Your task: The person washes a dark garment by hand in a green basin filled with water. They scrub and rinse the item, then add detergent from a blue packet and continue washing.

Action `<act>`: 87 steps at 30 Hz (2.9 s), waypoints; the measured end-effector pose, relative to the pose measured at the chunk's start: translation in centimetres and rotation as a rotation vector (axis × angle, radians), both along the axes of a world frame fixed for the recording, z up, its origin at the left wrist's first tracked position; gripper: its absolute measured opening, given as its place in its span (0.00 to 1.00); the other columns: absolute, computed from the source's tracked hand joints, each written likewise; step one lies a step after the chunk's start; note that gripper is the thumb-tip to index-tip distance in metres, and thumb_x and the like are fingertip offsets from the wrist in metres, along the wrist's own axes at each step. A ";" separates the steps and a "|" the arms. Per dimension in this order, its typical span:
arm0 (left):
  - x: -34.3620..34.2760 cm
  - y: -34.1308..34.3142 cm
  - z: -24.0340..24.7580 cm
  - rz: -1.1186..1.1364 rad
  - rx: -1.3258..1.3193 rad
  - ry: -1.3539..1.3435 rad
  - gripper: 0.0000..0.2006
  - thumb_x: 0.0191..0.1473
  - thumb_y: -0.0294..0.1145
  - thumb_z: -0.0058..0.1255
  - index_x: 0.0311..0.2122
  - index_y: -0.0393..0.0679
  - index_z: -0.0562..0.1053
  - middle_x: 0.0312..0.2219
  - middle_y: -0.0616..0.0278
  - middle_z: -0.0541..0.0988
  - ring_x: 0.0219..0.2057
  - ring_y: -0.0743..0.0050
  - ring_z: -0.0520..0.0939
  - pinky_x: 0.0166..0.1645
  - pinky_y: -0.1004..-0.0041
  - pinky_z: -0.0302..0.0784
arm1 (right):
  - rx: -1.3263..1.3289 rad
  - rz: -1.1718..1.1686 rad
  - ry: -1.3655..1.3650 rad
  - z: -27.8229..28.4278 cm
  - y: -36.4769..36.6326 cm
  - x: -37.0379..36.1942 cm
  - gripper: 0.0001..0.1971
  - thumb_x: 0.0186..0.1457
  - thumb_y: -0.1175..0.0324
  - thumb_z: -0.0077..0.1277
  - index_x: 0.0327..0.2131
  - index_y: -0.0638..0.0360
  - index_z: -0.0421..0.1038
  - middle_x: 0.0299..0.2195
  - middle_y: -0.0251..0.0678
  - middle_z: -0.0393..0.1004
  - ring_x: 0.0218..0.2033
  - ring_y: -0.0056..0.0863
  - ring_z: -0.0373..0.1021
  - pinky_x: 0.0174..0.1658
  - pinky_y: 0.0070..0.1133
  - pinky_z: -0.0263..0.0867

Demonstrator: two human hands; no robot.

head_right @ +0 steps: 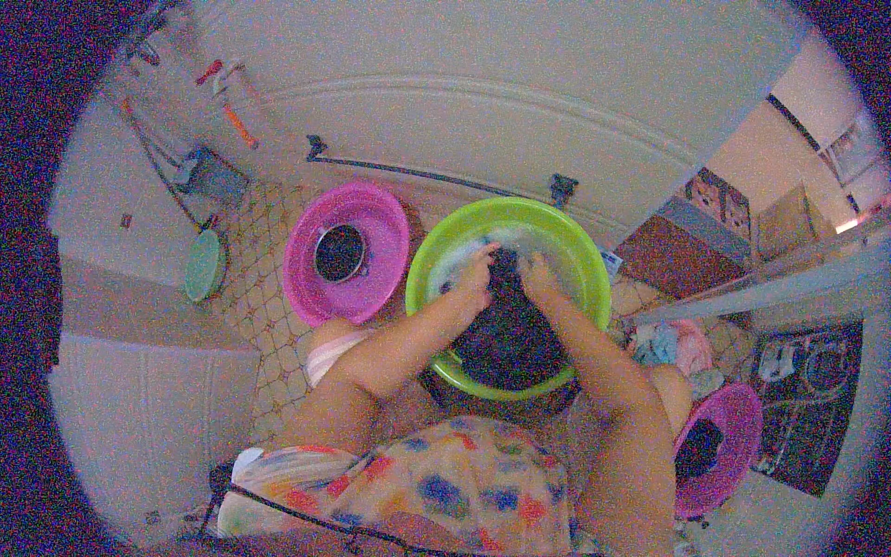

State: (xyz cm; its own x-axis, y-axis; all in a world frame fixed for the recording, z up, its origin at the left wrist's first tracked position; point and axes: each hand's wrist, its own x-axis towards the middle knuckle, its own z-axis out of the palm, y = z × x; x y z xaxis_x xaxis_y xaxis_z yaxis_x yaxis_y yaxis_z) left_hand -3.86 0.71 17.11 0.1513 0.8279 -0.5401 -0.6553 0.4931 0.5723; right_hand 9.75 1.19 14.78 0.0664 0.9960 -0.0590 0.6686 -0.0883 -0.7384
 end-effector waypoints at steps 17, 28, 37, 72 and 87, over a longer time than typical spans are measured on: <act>0.6 -1.0 2.6 -0.064 -0.051 -0.317 0.18 0.52 0.53 0.39 0.35 0.48 0.67 0.25 0.62 0.73 0.30 0.58 0.74 0.35 0.59 0.70 | 0.271 0.371 -0.374 9.6 -4.6 -4.3 0.15 0.55 0.59 0.36 0.23 0.59 0.63 0.22 0.46 0.69 0.25 0.46 0.67 0.28 0.36 0.63; -6.0 0.3 6.5 -0.503 0.600 0.627 0.15 0.53 0.40 0.41 0.42 0.44 0.68 0.30 0.66 0.71 0.33 0.76 0.71 0.40 0.76 0.67 | -0.108 0.111 0.567 10.9 -1.4 0.7 0.18 0.57 0.53 0.31 0.36 0.58 0.62 0.27 0.33 0.65 0.29 0.24 0.64 0.22 0.22 0.63; -4.5 -1.8 9.9 -0.711 0.649 0.593 0.20 0.53 0.43 0.43 0.46 0.41 0.66 0.38 0.61 0.72 0.40 0.71 0.72 0.48 0.72 0.65 | -0.272 0.279 0.786 13.5 -2.5 0.3 0.16 0.56 0.51 0.34 0.37 0.52 0.62 0.30 0.28 0.63 0.28 0.18 0.60 0.22 0.17 0.61; -4.3 1.1 -3.1 -0.320 0.602 1.200 0.13 0.48 0.26 0.44 0.41 0.48 0.70 0.41 0.52 0.71 0.44 0.56 0.70 0.49 0.68 0.63 | -0.167 0.417 -0.178 1.6 -0.7 -0.4 0.24 0.44 0.70 0.52 0.46 0.61 0.58 0.41 0.58 0.65 0.42 0.49 0.63 0.44 0.34 0.59; -3.3 -0.8 2.3 -0.145 0.136 0.042 0.21 0.49 0.52 0.46 0.43 0.50 0.66 0.36 0.62 0.72 0.38 0.66 0.72 0.42 0.66 0.68 | 0.042 0.283 0.248 9.7 -5.5 -6.6 0.19 0.47 0.61 0.50 0.40 0.62 0.66 0.33 0.51 0.71 0.36 0.43 0.69 0.41 0.29 0.63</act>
State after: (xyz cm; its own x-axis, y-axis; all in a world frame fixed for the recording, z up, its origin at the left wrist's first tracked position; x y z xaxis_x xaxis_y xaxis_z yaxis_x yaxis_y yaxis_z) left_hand -7.12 -0.05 19.43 0.2536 0.8648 -0.4333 -0.5572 0.4968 0.6654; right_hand 3.15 -4.34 24.52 -0.2233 0.9747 0.0027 0.4623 0.1083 -0.8801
